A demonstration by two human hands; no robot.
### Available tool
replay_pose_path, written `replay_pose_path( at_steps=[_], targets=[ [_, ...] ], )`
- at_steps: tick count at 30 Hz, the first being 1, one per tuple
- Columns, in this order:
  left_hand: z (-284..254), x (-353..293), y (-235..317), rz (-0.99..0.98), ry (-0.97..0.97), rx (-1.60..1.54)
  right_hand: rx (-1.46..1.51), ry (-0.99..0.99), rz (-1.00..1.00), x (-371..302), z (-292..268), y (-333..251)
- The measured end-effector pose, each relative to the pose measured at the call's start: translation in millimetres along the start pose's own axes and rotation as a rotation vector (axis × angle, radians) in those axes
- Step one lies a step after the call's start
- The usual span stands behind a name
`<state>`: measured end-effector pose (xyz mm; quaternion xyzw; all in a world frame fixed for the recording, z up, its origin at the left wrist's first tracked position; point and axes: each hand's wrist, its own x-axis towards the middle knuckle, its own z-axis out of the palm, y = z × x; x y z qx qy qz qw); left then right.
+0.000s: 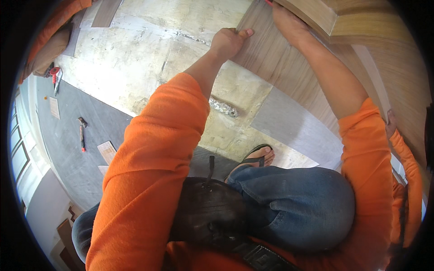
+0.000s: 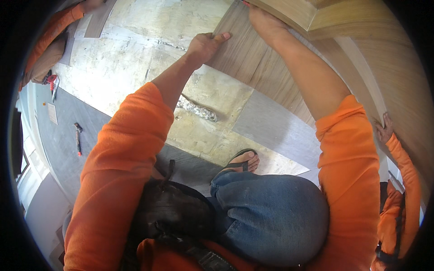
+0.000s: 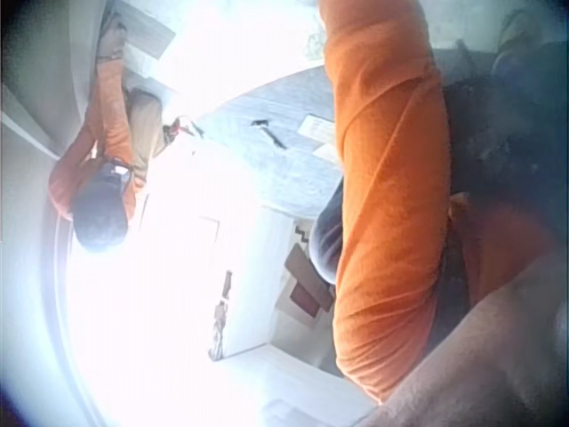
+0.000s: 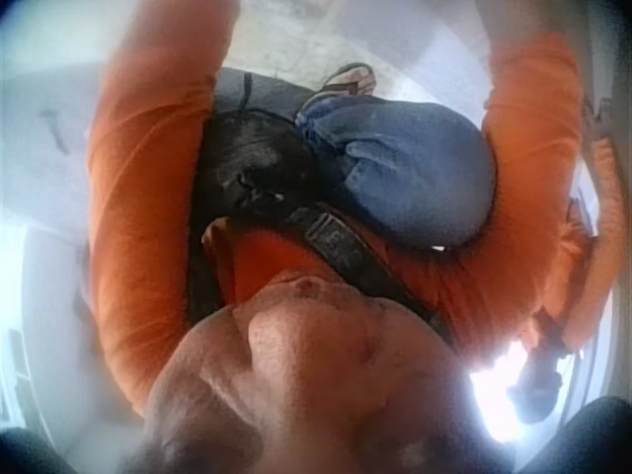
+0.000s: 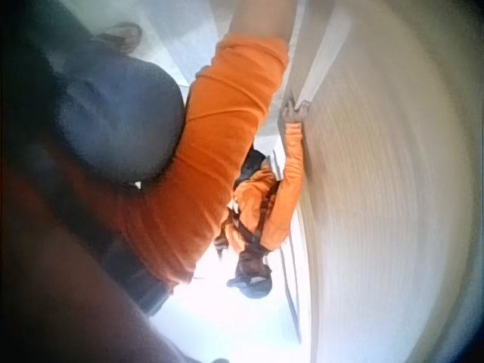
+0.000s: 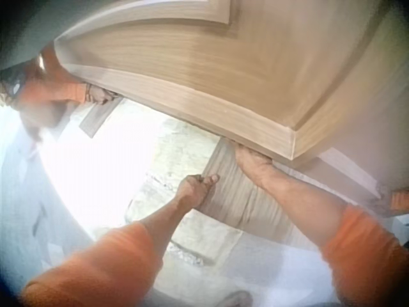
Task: The person kneels on the floor and installs wood-look floor tiles on a curved staircase. They use a utility knife to cut tiles to fit the curved edge and a hammer to tap them into place. Other workers are visible nearby assisting with the installation.
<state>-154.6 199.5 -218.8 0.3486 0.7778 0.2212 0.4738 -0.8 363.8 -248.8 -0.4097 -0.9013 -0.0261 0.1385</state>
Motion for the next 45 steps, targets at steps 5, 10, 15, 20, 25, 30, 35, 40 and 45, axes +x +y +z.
replay_pose_path(
  at_steps=[5, 10, 15, 20, 25, 30, 35, 40, 45],
  targets=[
    [-1.6, -0.9, 7.5, -0.019, -0.039, 0.027, -0.002, -0.010, 0.023, 5.9, -6.7, 1.1],
    [-3.7, 1.0, 3.6, -0.040, -0.076, -0.137, -0.006, -0.019, 0.029, 8.0, -6.1, -2.7],
    [-4.0, 0.7, 7.6, -0.027, -0.056, -0.123, -0.014, -0.017, 0.029, 10.7, -9.0, -2.2],
    [-6.0, -3.7, 13.4, -0.023, -0.052, -0.119, -0.023, -0.014, 0.023, 7.7, -14.6, -1.6],
    [-11.0, -7.3, 21.0, -0.029, -0.081, -0.058, -0.026, -0.020, 0.028, 6.1, -20.0, -0.2],
    [1.6, -0.5, 6.1, 0.022, 0.054, 0.042, -0.031, -0.026, 0.031, 0.0, -19.6, 0.5],
    [-7.6, -3.7, 9.8, -0.091, -0.055, 0.050, -0.089, -0.022, 0.020, 0.9, -20.4, 7.6],
    [-15.4, -22.4, 1.8, -0.174, -0.122, -0.254, -0.104, -0.025, 0.017, 3.2, -20.4, 6.4],
    [-19.2, -27.2, -11.4, -0.133, -0.137, -0.409, -0.045, -0.026, 0.033, 8.1, -19.8, 0.1]
  ],
)
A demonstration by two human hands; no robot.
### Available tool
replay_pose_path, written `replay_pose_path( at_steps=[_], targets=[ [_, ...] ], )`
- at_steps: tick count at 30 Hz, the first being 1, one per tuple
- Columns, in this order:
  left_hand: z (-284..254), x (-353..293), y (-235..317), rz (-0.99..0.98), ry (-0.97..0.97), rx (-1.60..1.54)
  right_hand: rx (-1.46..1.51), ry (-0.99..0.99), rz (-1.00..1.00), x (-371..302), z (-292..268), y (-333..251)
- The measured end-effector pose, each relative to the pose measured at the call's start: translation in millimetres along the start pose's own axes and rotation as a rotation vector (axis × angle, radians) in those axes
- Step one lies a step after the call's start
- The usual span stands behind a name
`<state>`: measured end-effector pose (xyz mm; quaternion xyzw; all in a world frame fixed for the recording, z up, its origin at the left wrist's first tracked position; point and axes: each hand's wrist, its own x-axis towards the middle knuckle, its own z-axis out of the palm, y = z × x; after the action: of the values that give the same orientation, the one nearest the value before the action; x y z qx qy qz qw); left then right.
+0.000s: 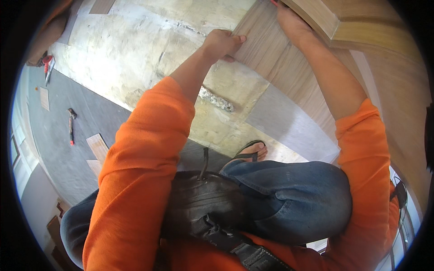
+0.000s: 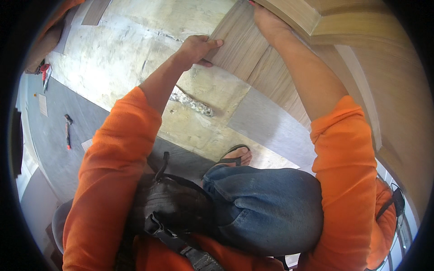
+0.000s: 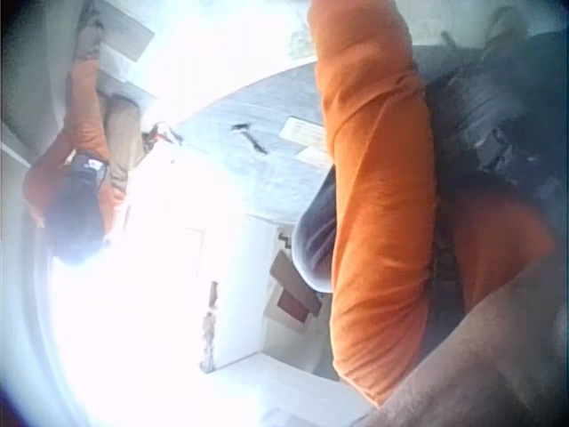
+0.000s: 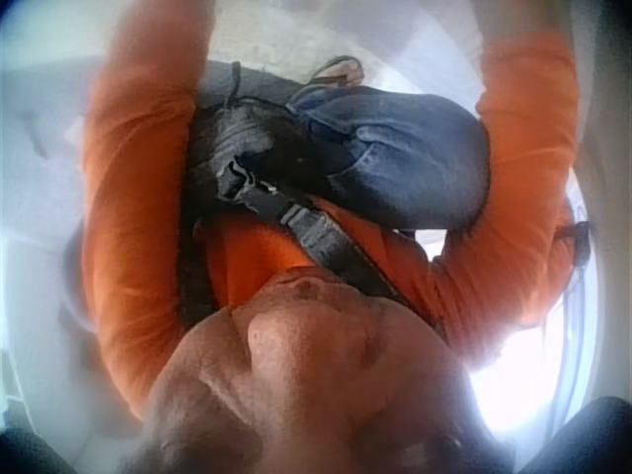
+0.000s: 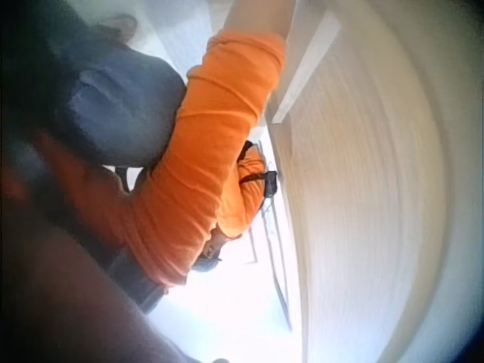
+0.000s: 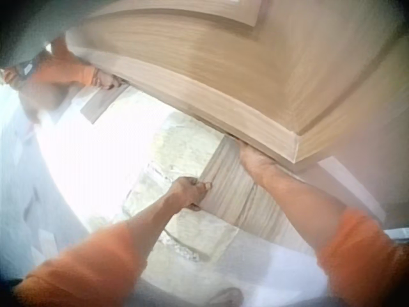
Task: The person kneels on the floor and installs wood-look floor tiles on a curved staircase. They use a utility knife to cut tiles to fit the curved edge and a hammer to tap them into place. Other workers are visible nearby assisting with the installation.
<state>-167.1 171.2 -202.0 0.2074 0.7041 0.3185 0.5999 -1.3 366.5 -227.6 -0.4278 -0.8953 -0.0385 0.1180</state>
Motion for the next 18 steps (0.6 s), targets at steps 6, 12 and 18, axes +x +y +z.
replay_pose_path(
  at_steps=[6, 12, 18],
  targets=[
    [3.9, -1.3, 5.7, -0.042, -0.026, 0.025, 0.042, -0.012, 0.066, -2.5, -9.7, -1.9],
    [5.3, 2.7, -0.9, -0.018, 0.074, 0.094, 0.183, -0.043, 0.279, -1.8, -23.1, -6.4],
    [2.0, 2.1, 1.6, 0.012, -0.001, -0.015, 0.460, -0.039, 0.576, 2.7, -28.6, -9.1]
  ],
)
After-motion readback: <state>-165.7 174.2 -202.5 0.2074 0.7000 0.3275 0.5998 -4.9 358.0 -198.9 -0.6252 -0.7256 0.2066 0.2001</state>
